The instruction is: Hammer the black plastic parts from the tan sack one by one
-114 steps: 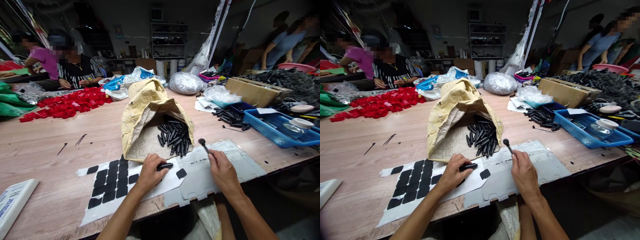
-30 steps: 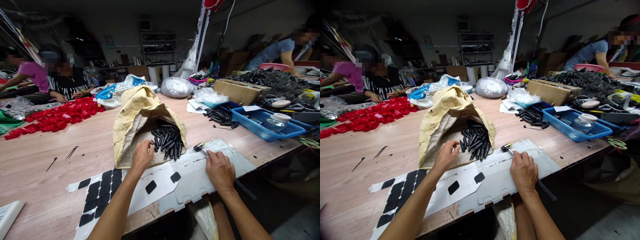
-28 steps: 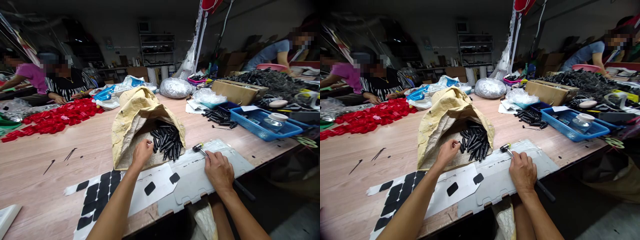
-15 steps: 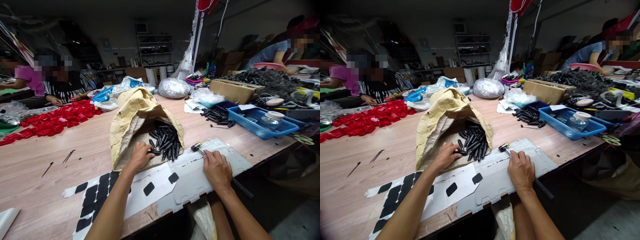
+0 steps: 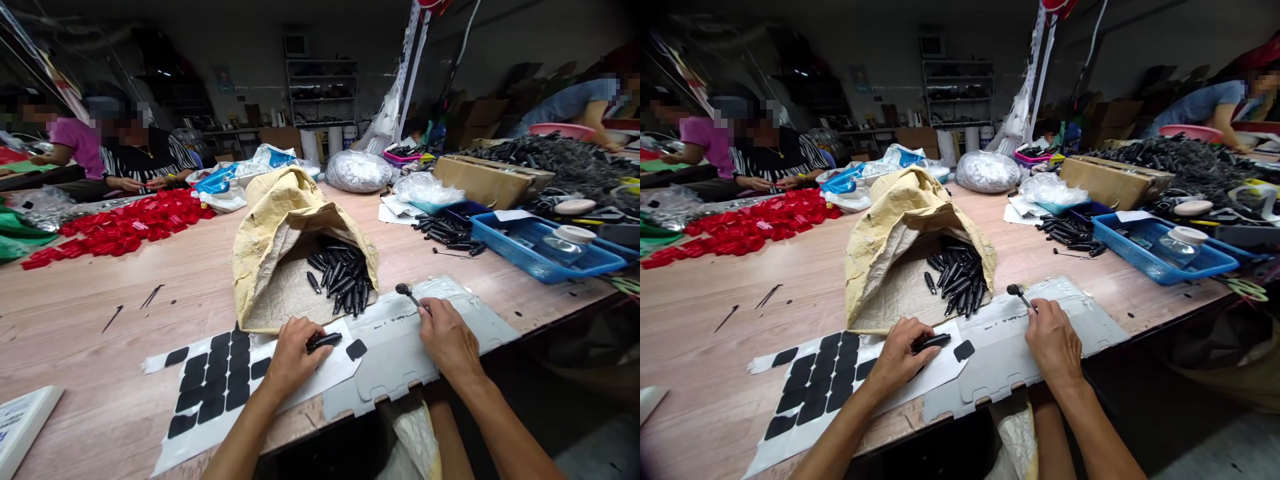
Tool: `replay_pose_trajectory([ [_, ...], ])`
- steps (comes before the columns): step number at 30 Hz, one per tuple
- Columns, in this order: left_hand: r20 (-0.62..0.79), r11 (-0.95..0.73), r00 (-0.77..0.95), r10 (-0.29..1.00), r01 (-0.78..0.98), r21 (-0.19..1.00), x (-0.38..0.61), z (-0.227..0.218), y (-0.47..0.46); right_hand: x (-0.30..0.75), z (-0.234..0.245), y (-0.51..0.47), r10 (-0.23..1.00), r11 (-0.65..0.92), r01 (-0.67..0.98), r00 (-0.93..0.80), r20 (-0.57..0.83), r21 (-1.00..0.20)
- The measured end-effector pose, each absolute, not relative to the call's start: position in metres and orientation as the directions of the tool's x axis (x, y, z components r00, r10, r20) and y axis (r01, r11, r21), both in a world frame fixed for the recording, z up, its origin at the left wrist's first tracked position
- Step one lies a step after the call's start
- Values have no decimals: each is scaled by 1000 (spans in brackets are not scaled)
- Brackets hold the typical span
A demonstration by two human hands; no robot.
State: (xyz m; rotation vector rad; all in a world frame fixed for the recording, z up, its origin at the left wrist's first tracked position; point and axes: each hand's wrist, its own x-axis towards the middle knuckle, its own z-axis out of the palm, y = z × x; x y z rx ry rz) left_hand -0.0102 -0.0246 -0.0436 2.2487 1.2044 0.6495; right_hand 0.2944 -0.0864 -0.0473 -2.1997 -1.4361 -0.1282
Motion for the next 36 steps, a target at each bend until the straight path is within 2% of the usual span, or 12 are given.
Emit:
replay_pose_trajectory([
  [4, 183, -472, 487, 854, 577, 667, -11, -45, -22, 252, -41, -105, 843, 20, 788, 318, 434, -616],
  [7, 178, -461, 483, 857, 565, 684, -11, -43, -22, 219, -40, -114, 873, 192, 715, 190, 450, -672],
  [10, 164, -450, 486, 858, 560, 695, -11, -42, -23, 199, -37, -117, 871, 248, 700, 142, 470, -670],
  [15, 124, -403, 463, 878, 571, 715, -9, -39, -22, 187, -34, -120, 858, 285, 741, 86, 507, -608],
  [19, 119, -389, 445, 887, 584, 712, -7, -38, -22, 181, -39, -123, 903, 236, 797, 31, 428, -556],
  [25, 117, -392, 454, 883, 580, 714, -7, -39, -23, 170, -35, -124, 891, 268, 775, 25, 453, -572],
  [29, 130, -404, 453, 882, 585, 704, -8, -39, -23, 162, -35, -124, 913, 255, 799, -15, 407, -544],
  [33, 123, -411, 479, 869, 561, 719, -10, -40, -21, 183, -31, -120, 891, 221, 796, 71, 449, -564],
  [36, 115, -426, 511, 852, 547, 720, -13, -41, -20, 224, -28, -111, 846, 71, 863, 213, 489, -499],
])
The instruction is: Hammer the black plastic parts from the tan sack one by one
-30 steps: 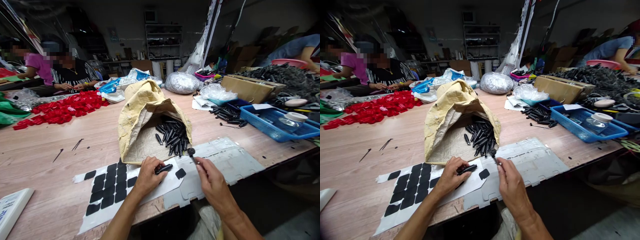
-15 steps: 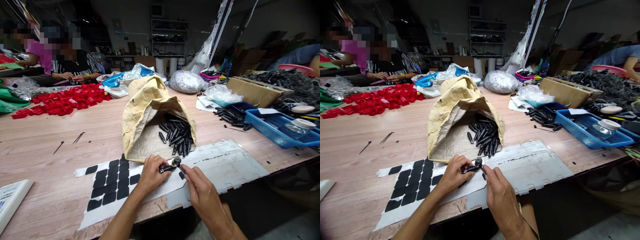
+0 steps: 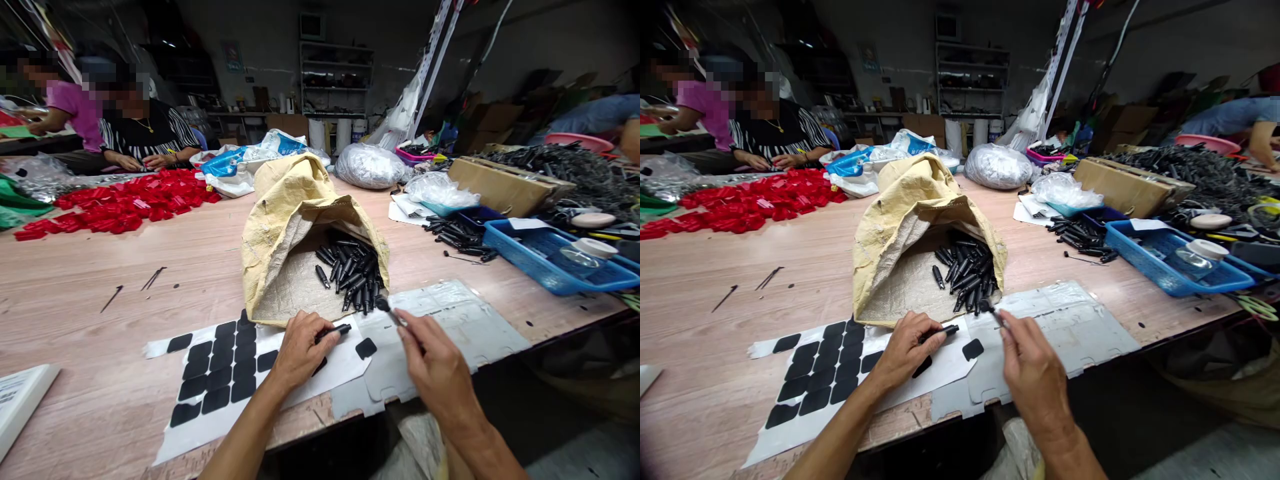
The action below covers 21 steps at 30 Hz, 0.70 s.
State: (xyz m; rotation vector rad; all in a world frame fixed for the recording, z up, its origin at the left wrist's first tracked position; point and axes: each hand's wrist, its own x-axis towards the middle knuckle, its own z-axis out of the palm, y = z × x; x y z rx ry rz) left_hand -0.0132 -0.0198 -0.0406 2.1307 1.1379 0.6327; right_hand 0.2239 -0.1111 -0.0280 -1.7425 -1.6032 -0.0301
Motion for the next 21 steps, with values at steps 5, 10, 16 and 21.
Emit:
replay_pose_trajectory([
  [5, 89, -424, 506, 858, 598, 680, -14, -43, -20, 296, -44, -84, 793, -344, 903, 425, 437, -256],
  [10, 72, -409, 502, 862, 604, 685, -13, -44, -21, 315, -66, -67, 768, -475, 877, 451, 454, -68],
  [16, 58, -412, 515, 855, 608, 678, -13, -38, -17, 310, -67, -67, 776, -471, 881, 431, 461, -31],
  [21, 82, -491, 628, 774, 513, 704, -15, -9, -58, 309, -65, -69, 779, -470, 882, 434, 454, -35],
])
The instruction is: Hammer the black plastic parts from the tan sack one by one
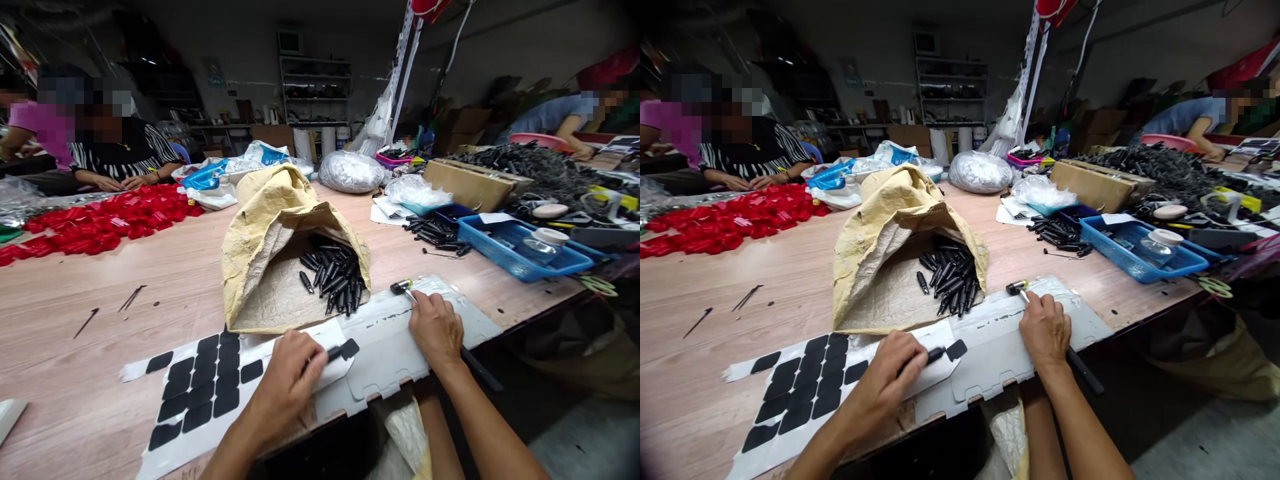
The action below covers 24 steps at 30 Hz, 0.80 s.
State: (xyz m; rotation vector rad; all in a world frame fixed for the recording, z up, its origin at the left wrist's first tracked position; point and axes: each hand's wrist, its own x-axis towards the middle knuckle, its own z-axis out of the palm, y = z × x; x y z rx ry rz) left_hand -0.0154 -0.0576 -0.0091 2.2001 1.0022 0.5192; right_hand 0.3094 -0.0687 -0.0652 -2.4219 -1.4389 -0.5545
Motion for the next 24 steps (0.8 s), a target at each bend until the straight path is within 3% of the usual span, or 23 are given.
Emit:
replay_pose_trajectory([
  [3, 116, -632, 761, 638, 431, 644, -19, -16, -98, 308, -64, -70, 780, -464, 885, 427, 457, -36],
  [5, 187, -757, 800, 571, 424, 497, -22, -35, -122, 308, -64, -70, 779, -462, 886, 426, 460, -37],
  [8, 292, -804, 757, 584, 491, 335, -25, -58, -139, 308, -65, -70, 779, -462, 886, 424, 462, -34],
  [10, 323, -767, 702, 635, 520, 376, -24, -54, -134, 308, -66, -70, 780, -462, 886, 422, 461, -29],
  [13, 320, -612, 532, 784, 575, 542, -13, -21, -94, 308, -67, -70, 777, -467, 884, 424, 465, -24],
  [16, 232, -339, 247, 941, 685, 645, 9, 10, -26, 307, -66, -70, 774, -470, 882, 427, 467, -27],
  [20, 10, 34, -43, 999, 894, 448, 39, 14, 60, 306, -63, -71, 778, -465, 884, 431, 456, -42],
  [24, -103, 115, -83, 991, 928, 354, 53, -1, 95, 306, -61, -71, 776, -465, 884, 436, 456, -54],
])
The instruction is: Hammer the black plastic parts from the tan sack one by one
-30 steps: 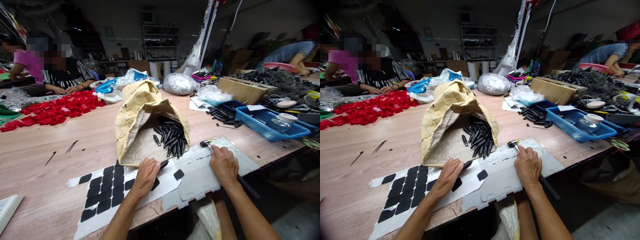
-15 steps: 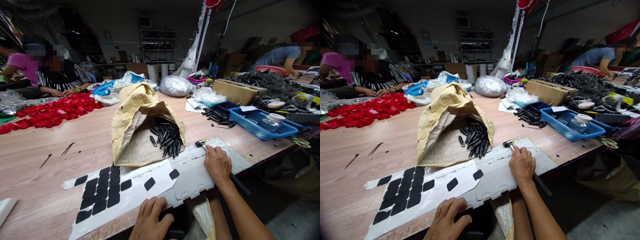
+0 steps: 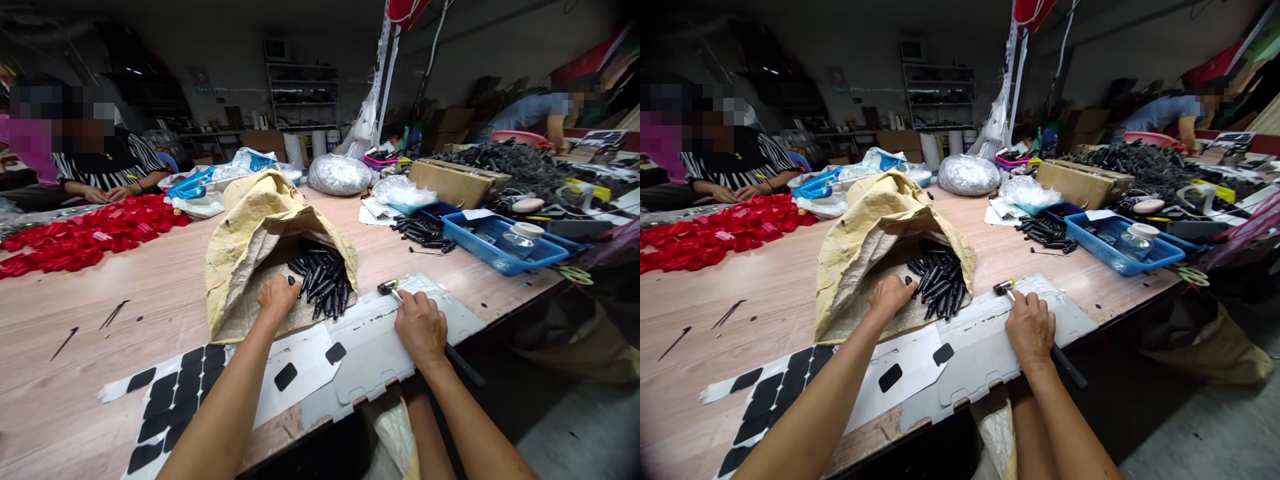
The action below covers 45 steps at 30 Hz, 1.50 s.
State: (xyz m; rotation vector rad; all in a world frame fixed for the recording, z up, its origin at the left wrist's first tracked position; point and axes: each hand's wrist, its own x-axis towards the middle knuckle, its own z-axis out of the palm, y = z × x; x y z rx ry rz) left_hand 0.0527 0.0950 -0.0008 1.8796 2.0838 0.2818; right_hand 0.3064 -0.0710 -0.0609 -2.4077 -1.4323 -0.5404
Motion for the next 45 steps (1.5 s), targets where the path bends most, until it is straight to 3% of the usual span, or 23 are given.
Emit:
replay_pose_trajectory([
  [5, -56, 0, 22, 998, 934, 358, 36, 2, 70, 305, -61, -71, 777, -468, 882, 443, 448, -60],
  [10, 107, -392, 399, 911, 755, 526, 12, -5, 4, 307, -62, -69, 777, -468, 880, 455, 436, -85],
  [13, 137, -462, 482, 865, 661, 592, 7, -26, -25, 309, -57, -70, 796, -456, 882, 463, 390, -115],
  [17, 204, -477, 462, 863, 613, 630, 6, -46, -33, 298, -42, -82, 772, -373, 869, 485, 410, -325],
  [20, 202, -460, 448, 871, 597, 658, 6, -47, -30, 272, -33, -98, 779, -112, 814, 428, 458, -570],
  [23, 189, -441, 440, 878, 590, 676, 6, -45, -29, 240, -30, -111, 854, 140, 716, 263, 450, -684],
  [26, 185, -430, 435, 881, 574, 697, 5, -45, -30, 213, -33, -120, 892, 217, 701, 140, 429, -680],
  [34, 215, -447, 436, 874, 550, 705, 4, -50, -30, 196, -45, -125, 907, 221, 813, 32, 420, -539],
  [41, 230, -457, 437, 870, 538, 708, 4, -50, -30, 185, -41, -128, 895, 262, 788, 17, 445, -557],
  [45, 215, -442, 430, 877, 544, 713, 4, -49, -30, 176, -43, -128, 920, 236, 807, -8, 391, -541],
])
